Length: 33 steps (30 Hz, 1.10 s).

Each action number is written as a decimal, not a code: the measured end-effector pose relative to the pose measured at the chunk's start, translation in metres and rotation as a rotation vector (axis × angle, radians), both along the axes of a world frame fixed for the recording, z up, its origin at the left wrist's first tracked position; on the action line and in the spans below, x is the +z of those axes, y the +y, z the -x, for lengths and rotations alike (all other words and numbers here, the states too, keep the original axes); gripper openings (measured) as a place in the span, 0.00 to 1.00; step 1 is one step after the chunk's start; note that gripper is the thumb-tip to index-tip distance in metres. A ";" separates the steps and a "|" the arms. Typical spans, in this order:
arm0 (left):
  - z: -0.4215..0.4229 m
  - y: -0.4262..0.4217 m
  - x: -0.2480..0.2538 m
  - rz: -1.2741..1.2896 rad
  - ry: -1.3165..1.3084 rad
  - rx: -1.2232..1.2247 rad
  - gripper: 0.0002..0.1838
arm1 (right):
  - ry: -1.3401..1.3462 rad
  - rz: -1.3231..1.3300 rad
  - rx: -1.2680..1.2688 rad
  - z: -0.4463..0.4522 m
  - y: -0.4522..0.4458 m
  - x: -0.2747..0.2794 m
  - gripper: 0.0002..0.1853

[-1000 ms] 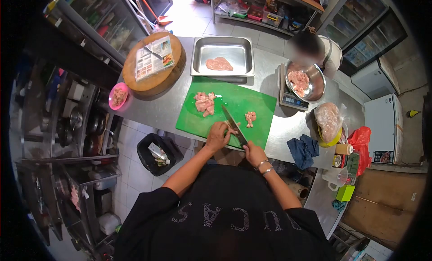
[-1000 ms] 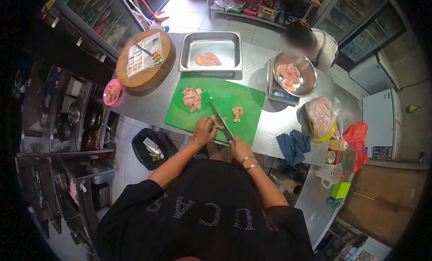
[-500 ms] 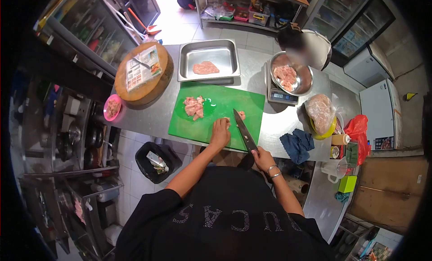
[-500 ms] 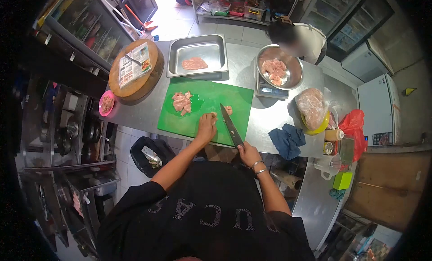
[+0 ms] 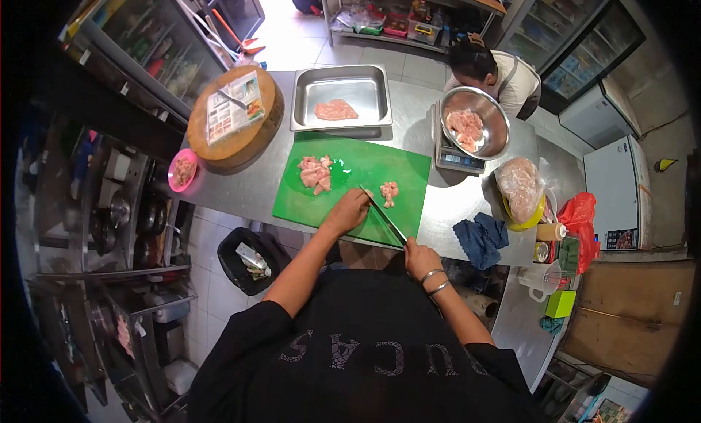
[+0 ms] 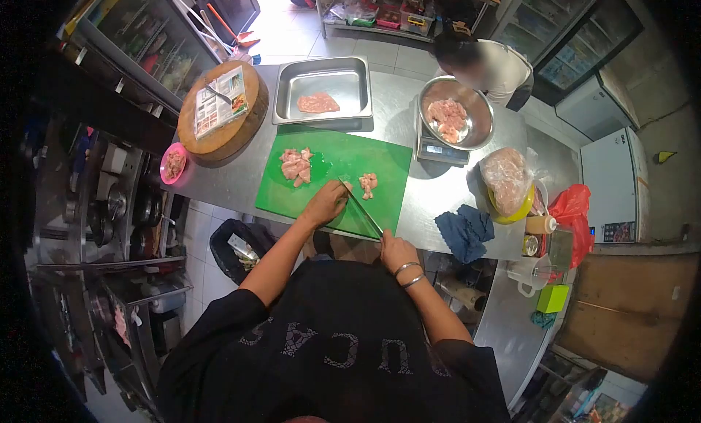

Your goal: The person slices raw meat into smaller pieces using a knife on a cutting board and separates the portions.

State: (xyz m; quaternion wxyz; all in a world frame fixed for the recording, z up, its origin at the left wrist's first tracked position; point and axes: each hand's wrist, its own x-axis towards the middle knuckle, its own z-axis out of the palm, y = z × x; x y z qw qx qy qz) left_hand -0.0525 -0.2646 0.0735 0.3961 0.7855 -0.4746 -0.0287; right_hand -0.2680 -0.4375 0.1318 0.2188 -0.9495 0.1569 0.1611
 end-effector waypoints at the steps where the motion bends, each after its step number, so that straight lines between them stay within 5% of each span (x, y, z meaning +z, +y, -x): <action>1: 0.000 -0.001 -0.003 0.002 0.003 0.005 0.12 | -0.004 0.014 0.023 0.000 -0.002 0.003 0.12; 5: 0.000 0.003 -0.008 0.041 -0.007 0.024 0.10 | -0.005 0.005 0.065 -0.005 -0.001 0.003 0.12; 11: 0.004 0.007 -0.005 0.089 0.010 0.039 0.08 | -0.159 -0.083 -0.012 -0.043 0.021 -0.068 0.10; 24: 0.001 0.032 -0.012 0.104 0.002 0.049 0.11 | -0.034 -0.055 0.019 -0.007 0.016 0.010 0.11; 33: -0.003 0.030 -0.020 0.065 -0.007 -0.003 0.13 | -0.081 -0.089 0.030 -0.053 0.037 -0.066 0.10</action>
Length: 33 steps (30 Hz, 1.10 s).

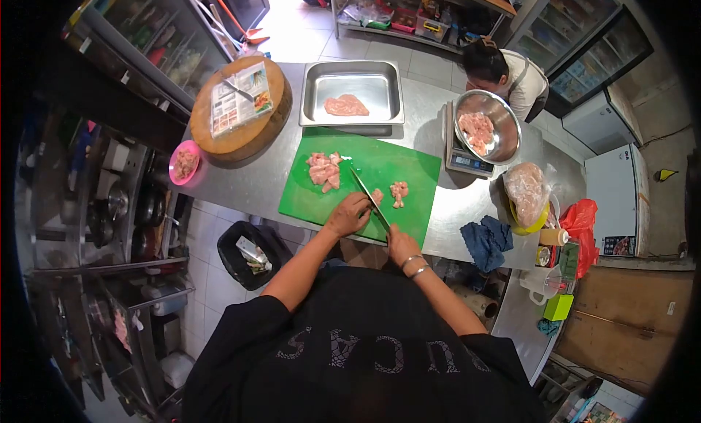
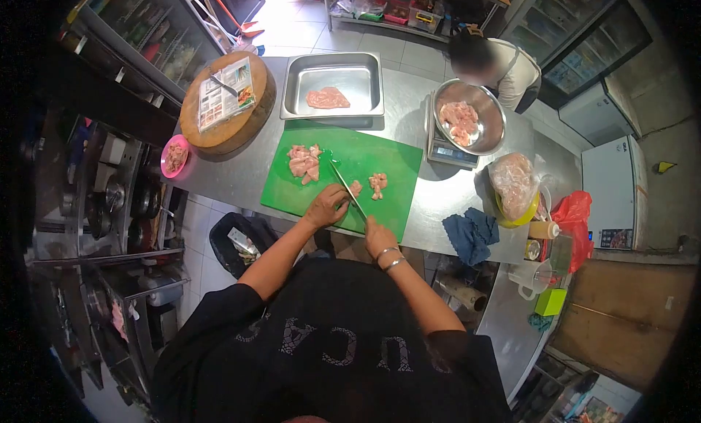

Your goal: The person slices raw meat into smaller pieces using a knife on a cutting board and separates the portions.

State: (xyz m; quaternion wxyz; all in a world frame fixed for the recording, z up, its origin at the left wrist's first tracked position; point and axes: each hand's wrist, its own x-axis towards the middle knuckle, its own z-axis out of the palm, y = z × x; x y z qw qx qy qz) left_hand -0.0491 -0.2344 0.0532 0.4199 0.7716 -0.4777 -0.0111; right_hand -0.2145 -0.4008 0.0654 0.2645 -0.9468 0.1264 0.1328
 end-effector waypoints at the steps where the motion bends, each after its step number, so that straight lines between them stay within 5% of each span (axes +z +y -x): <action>1: 0.001 0.002 0.001 -0.002 -0.003 0.001 0.13 | -0.001 -0.019 -0.009 -0.008 0.001 0.003 0.10; 6: 0.007 0.015 0.000 0.138 0.039 0.189 0.14 | -0.059 -0.038 -0.085 0.005 -0.001 0.046 0.11; 13: 0.004 0.015 0.004 0.052 -0.009 0.115 0.11 | 0.043 0.016 0.048 0.044 -0.007 0.076 0.11; 25: 0.005 0.021 0.001 0.043 -0.048 0.057 0.11 | -0.057 -0.107 -0.031 0.015 0.009 0.012 0.13; 28: 0.003 0.031 0.000 0.203 -0.037 0.190 0.11 | -0.017 -0.109 -0.064 0.022 0.001 0.042 0.13; 30: -0.003 0.050 -0.005 0.177 0.027 0.591 0.10 | 0.042 -0.106 -0.090 0.033 -0.002 0.053 0.13; 33: -0.027 0.054 -0.002 0.030 0.181 0.785 0.09 | 0.075 -0.101 0.049 0.043 -0.004 0.053 0.13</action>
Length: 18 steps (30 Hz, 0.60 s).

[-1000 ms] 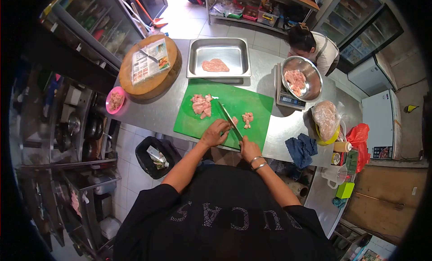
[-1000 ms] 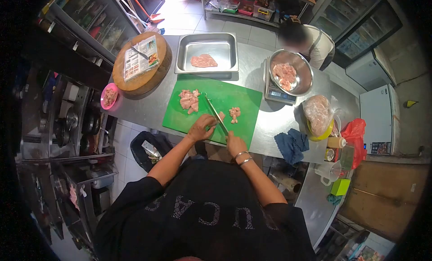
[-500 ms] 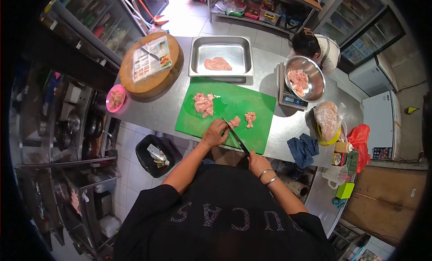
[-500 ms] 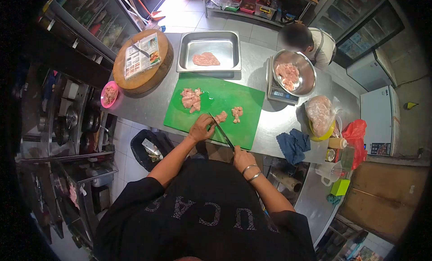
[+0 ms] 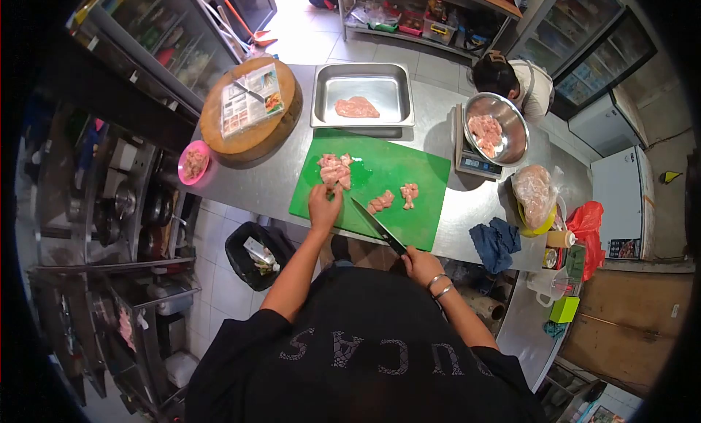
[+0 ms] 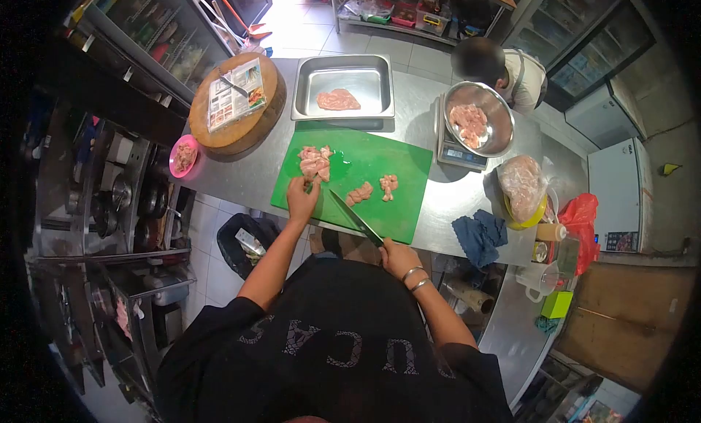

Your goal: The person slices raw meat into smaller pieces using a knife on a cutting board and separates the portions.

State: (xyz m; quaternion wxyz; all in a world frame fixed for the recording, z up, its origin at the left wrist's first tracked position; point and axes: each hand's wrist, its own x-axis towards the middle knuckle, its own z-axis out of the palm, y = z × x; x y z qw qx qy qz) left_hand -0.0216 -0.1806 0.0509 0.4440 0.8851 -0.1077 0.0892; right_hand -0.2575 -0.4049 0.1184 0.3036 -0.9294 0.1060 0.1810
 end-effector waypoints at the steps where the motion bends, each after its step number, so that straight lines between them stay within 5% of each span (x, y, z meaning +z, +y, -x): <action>1: -0.004 -0.005 0.003 0.002 -0.002 0.000 0.09 | 0.004 0.010 -0.008 -0.001 0.001 -0.004 0.12; 6: -0.017 -0.032 0.002 -0.311 0.012 0.081 0.10 | -0.012 0.042 -0.128 -0.017 -0.009 -0.022 0.13; 10: -0.018 -0.040 -0.005 -0.228 -0.148 0.039 0.10 | -0.056 0.063 -0.220 -0.024 -0.028 -0.026 0.13; 18: 0.038 -0.055 0.009 -0.172 -0.297 -0.559 0.11 | -0.057 0.004 -0.273 -0.006 -0.035 -0.008 0.15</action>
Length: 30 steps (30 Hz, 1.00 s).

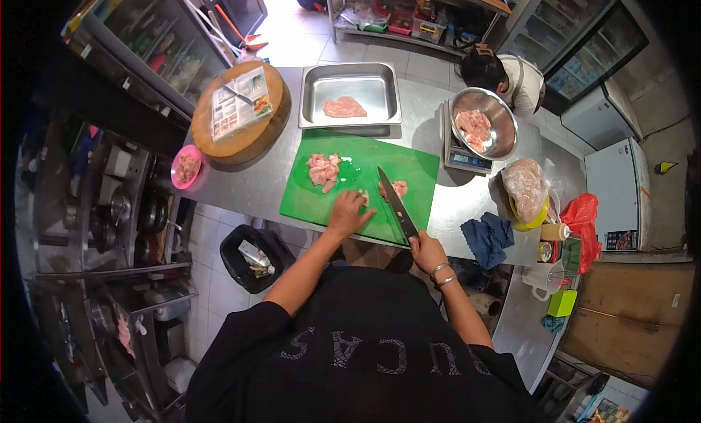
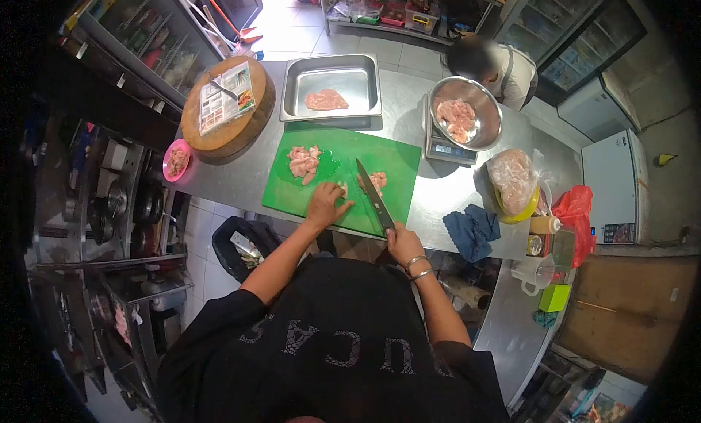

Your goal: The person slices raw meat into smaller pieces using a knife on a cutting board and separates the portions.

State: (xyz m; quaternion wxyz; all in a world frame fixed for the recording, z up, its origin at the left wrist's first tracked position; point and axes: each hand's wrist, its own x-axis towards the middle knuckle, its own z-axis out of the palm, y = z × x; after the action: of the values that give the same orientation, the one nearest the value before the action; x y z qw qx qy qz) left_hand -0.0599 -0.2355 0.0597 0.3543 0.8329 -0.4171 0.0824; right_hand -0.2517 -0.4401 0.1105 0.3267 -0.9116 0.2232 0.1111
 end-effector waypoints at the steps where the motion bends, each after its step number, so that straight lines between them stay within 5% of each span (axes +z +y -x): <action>1: 0.008 0.001 0.002 -0.001 0.003 0.000 0.11 | 0.002 -0.012 -0.002 0.002 0.002 0.004 0.15; 7: 0.008 0.013 -0.004 0.096 0.107 0.107 0.09 | -0.004 -0.104 0.061 0.007 0.016 -0.004 0.16; 12: -0.009 0.023 0.000 -0.010 0.022 -0.093 0.11 | 0.020 -0.160 0.079 0.007 0.021 -0.008 0.16; 30: -0.018 0.013 -0.003 0.114 0.105 -0.178 0.11 | 0.060 -0.041 0.105 -0.015 0.063 -0.013 0.14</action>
State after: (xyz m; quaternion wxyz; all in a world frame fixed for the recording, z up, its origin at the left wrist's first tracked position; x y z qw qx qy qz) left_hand -0.0421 -0.2224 0.0567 0.4285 0.7742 -0.4648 0.0305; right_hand -0.2370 -0.3773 0.0976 0.3320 -0.9115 0.1824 0.1601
